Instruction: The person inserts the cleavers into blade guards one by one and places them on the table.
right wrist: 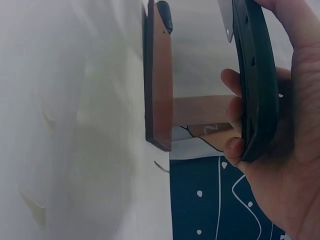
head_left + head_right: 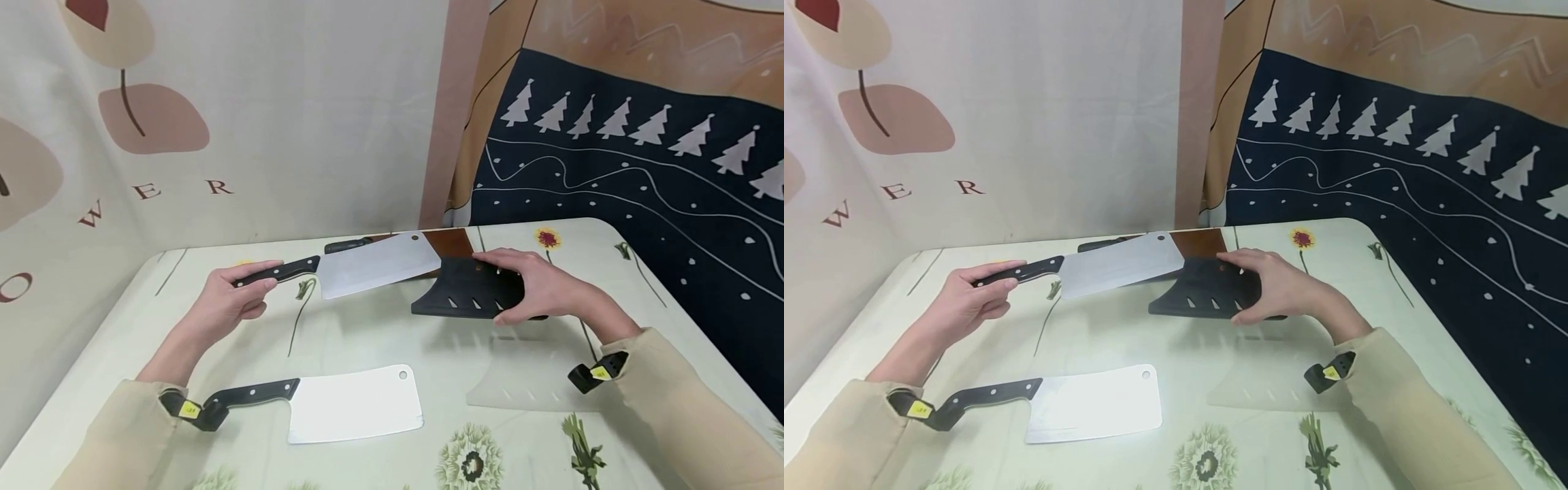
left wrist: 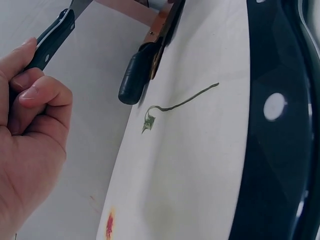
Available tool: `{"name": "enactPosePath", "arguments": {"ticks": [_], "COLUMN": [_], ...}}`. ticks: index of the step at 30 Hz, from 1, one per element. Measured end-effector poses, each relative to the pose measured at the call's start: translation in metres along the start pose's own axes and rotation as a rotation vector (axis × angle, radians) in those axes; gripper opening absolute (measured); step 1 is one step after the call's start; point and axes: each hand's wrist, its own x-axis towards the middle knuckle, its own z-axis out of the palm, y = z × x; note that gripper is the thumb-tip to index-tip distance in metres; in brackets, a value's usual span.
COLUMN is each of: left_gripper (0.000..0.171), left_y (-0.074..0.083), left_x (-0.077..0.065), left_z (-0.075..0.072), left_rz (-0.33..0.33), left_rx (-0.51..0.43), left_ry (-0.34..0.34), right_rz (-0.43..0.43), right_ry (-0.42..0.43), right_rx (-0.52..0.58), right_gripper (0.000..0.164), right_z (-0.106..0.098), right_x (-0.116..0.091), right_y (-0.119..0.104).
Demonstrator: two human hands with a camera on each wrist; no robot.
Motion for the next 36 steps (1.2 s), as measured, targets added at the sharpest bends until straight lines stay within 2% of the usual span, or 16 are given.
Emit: {"name": "enactPosePath", "arguments": {"ticks": [9,17,25,30,36], "left_gripper": [0.036,0.035,0.039,0.043,0.039], "left_y": [0.0,0.004,0.004,0.005,0.005], "left_x": [0.0,-0.004,-0.001,-0.001,-0.002], "left_z": [-0.005,-0.01,-0.01,-0.012,-0.019], "left_rz": [0.006,-0.015,-0.031,-0.051,-0.073], "left_rx": [0.006,0.08,0.116,0.115,0.136], "left_ry": [-0.063,-0.081,-0.183,-0.212,-0.258], "right_rz": [0.026,-0.019,-0.034,-0.042,-0.068], "right_ry": [-0.027,-0.031,-0.033,-0.032,-0.041], "right_rx": [-0.012,-0.033,-0.041,-0.046,-0.041], "right_gripper": [0.096,0.096,0.096,0.095,0.092], "right_z": [0.001,0.0,-0.002,-0.001,-0.001], "right_x": [-0.003,0.001,0.002,0.004,0.005], "right_y": [-0.003,-0.002,0.0,0.0,-0.002]}}
